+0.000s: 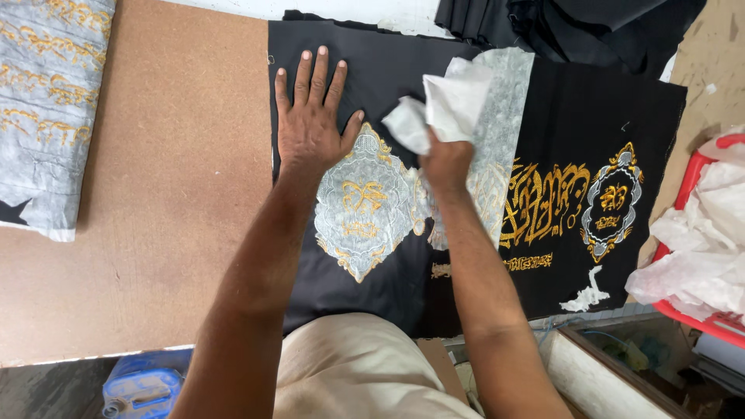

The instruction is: The person removes a white protective film from the surface of black embroidered fabric pieces. They peel the film off by hand, smooth the fabric, and place the removed film into a red basket. The process is repeated for multiple fabric pieces.

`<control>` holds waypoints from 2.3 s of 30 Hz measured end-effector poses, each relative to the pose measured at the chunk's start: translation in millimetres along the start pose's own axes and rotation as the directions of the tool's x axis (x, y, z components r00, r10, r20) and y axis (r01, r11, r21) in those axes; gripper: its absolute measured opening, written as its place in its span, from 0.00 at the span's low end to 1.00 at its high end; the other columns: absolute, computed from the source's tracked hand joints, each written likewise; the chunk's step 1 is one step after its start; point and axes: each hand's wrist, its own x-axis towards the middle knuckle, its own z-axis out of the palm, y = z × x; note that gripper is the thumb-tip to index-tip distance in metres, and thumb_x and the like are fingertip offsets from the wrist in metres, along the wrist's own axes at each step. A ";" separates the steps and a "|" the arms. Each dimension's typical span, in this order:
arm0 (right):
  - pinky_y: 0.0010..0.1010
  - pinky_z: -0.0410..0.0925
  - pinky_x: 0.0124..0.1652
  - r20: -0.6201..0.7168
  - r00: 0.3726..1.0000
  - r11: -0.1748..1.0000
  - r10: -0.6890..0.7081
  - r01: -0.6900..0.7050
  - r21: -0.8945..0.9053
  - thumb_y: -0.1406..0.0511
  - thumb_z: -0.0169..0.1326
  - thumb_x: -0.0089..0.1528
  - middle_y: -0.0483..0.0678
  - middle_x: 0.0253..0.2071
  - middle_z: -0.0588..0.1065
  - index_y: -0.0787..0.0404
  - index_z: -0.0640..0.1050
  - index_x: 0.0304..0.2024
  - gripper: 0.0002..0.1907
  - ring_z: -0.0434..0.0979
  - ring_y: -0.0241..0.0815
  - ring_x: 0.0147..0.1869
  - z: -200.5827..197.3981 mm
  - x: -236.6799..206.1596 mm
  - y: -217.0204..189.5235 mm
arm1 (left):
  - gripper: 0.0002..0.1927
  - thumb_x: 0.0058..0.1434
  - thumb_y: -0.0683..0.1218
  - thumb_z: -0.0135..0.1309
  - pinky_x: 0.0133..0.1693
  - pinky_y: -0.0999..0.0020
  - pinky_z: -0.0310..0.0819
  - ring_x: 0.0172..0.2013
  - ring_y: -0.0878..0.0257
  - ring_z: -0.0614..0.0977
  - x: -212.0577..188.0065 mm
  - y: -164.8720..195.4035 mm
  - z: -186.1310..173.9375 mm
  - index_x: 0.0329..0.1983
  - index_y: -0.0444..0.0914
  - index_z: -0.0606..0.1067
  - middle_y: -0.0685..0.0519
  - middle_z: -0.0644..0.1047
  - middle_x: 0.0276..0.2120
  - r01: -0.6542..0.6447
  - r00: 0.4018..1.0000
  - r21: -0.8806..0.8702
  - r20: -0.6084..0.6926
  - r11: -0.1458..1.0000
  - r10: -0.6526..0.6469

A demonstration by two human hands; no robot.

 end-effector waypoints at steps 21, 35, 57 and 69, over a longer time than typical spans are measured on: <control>0.46 0.70 0.57 -0.275 0.830 0.847 0.485 -0.524 -0.088 0.63 0.65 0.61 0.70 0.70 0.49 0.46 0.55 0.76 0.46 0.68 0.61 0.67 -3.8 -16.9 137.0 | 0.41 0.73 0.69 0.42 0.72 0.35 0.29 0.78 0.46 0.48 5.3 62.2 20.8 0.81 0.41 0.59 0.40 0.53 0.79 -0.024 0.998 -0.053 -0.053 0.998 0.021; 0.60 0.55 0.61 -0.301 0.931 0.939 0.205 -0.274 -0.208 0.65 0.70 0.55 0.73 0.68 0.53 0.50 0.68 0.69 0.42 0.56 0.66 0.71 -49.5 8.1 188.9 | 0.42 0.72 0.70 0.45 0.73 0.35 0.32 0.79 0.44 0.48 27.2 72.0 19.1 0.82 0.43 0.60 0.36 0.51 0.79 0.029 0.999 -0.018 -0.037 0.999 -0.030; 0.41 0.69 0.56 -0.037 0.800 0.786 0.599 -0.579 0.219 0.63 0.68 0.66 0.55 0.57 0.72 0.66 0.69 0.62 0.28 0.76 0.50 0.60 -53.3 29.9 324.6 | 0.44 0.70 0.71 0.43 0.74 0.35 0.30 0.79 0.46 0.46 45.1 77.1 27.2 0.82 0.46 0.58 0.39 0.48 0.81 0.119 0.991 0.003 0.061 0.993 -0.118; 0.55 0.53 0.64 0.074 0.935 0.938 0.347 -0.345 -0.035 0.49 0.54 0.71 0.62 0.60 0.68 0.71 0.65 0.69 0.36 0.65 0.58 0.63 -37.1 32.8 262.6 | 0.42 0.72 0.69 0.47 0.74 0.34 0.30 0.80 0.45 0.46 43.7 79.2 34.4 0.84 0.46 0.58 0.39 0.48 0.81 0.097 0.993 0.020 0.059 0.995 -0.098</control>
